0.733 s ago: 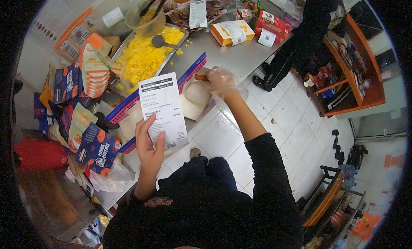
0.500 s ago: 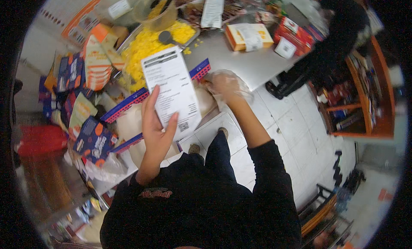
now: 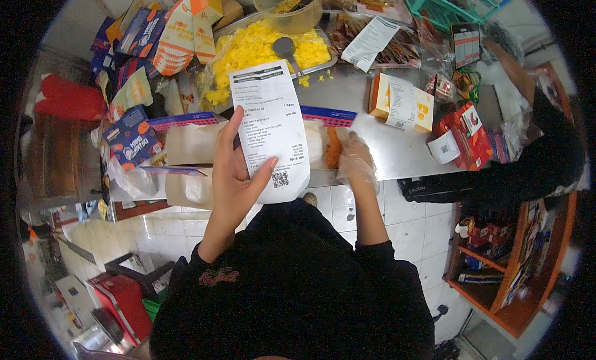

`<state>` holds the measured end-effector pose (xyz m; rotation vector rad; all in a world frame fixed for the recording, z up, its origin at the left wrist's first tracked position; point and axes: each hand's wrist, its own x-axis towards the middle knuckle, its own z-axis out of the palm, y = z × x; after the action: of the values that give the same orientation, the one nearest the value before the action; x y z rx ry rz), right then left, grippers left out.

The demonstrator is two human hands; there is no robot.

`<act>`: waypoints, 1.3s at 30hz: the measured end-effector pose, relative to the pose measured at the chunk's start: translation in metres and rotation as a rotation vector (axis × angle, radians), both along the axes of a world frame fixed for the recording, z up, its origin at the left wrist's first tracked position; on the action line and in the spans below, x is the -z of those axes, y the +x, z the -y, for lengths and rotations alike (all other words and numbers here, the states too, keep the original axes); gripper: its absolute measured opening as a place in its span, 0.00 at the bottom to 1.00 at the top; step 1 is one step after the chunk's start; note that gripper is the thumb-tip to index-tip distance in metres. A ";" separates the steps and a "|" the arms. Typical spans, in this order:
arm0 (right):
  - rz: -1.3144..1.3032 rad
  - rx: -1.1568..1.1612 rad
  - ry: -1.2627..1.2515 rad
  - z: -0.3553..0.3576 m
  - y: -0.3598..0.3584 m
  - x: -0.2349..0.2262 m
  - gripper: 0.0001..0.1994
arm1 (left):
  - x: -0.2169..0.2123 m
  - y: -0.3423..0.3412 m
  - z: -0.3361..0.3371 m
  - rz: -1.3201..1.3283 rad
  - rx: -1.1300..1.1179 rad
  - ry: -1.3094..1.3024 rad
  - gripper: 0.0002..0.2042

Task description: The person retrieves packaged food items from a refrigerator, places them on a counter, and assembles them into takeaway boxes while referencing a printed order slip. They then retrieve fried chicken pieces from a display case and add them to the boxes before closing the containers.

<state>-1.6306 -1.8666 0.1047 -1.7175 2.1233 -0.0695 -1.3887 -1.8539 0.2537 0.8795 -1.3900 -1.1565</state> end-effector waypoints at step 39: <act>0.493 0.130 -0.769 0.026 -0.022 -0.073 0.38 | 0.034 -0.051 0.096 1.585 -0.301 -0.429 0.10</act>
<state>-1.6525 -1.8922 0.1776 -1.6618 1.9207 -1.3446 -1.4396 -1.9500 0.2195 1.6875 -2.4226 0.3477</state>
